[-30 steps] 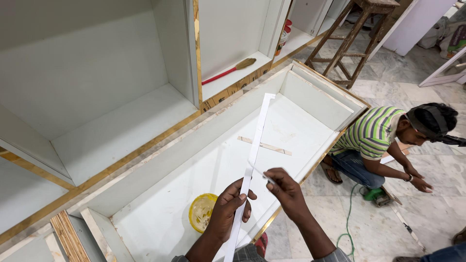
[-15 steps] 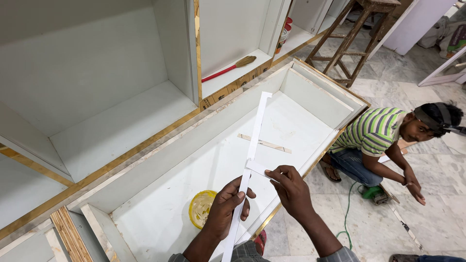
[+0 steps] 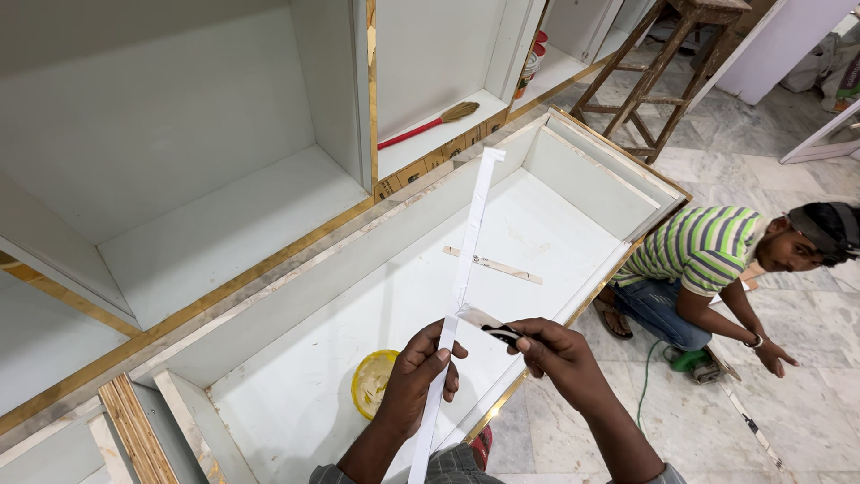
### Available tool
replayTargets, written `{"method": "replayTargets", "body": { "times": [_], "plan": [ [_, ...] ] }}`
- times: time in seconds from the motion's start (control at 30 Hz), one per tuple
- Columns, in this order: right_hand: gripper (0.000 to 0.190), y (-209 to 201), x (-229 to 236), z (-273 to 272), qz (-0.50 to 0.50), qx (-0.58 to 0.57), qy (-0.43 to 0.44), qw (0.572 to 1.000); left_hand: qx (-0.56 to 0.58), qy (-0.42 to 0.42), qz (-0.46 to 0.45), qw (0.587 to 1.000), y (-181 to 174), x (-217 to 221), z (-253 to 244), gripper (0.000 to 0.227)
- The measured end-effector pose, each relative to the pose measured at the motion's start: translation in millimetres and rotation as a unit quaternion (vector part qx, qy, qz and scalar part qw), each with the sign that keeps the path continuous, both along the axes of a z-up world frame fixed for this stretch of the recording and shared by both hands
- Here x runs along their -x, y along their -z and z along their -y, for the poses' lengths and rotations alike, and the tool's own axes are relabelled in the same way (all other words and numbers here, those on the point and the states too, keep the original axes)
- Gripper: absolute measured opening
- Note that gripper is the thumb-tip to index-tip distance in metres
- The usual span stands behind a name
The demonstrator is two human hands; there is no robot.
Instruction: The person applies a white adhesive to a long white strip using a small brush, then presses the strip onto the edge of a white cabinet frame. The person repeats this process for another strip, applying adhesive and attaching it to the cabinet edge.
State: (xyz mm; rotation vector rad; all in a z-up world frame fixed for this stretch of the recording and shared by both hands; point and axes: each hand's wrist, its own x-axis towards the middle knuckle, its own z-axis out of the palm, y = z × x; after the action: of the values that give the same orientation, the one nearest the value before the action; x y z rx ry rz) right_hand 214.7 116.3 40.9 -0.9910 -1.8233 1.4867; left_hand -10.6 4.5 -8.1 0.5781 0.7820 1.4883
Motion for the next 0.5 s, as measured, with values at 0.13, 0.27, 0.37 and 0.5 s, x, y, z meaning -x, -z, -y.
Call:
{"method": "replayTargets", "body": {
  "times": [0.13, 0.27, 0.37, 0.5],
  "plan": [
    [0.031, 9.5, 5.9, -5.9, -0.005, 0.115, 0.021, 0.993, 0.003, -0.011, -0.018, 1.000, -3.0, -0.4, 2.3, 0.050],
    [0.030, 8.9, -2.2, -10.4, 0.078, 0.109, 0.046, 0.990, 0.016, -0.021, -0.024, 0.999, -6.7, 2.4, 4.4, 0.050],
    [0.029, 3.9, -17.6, -13.1, 0.001, 0.060, 0.049, 0.997, 0.009, -0.031, -0.033, 0.999, -9.3, 5.1, 5.5, 0.051],
    [0.029, -14.0, -20.4, -16.2, 0.001, -0.161, 0.104, 0.982, 0.027, -0.020, -0.042, 0.999, -13.8, 4.6, 6.1, 0.051]
  ]
}}
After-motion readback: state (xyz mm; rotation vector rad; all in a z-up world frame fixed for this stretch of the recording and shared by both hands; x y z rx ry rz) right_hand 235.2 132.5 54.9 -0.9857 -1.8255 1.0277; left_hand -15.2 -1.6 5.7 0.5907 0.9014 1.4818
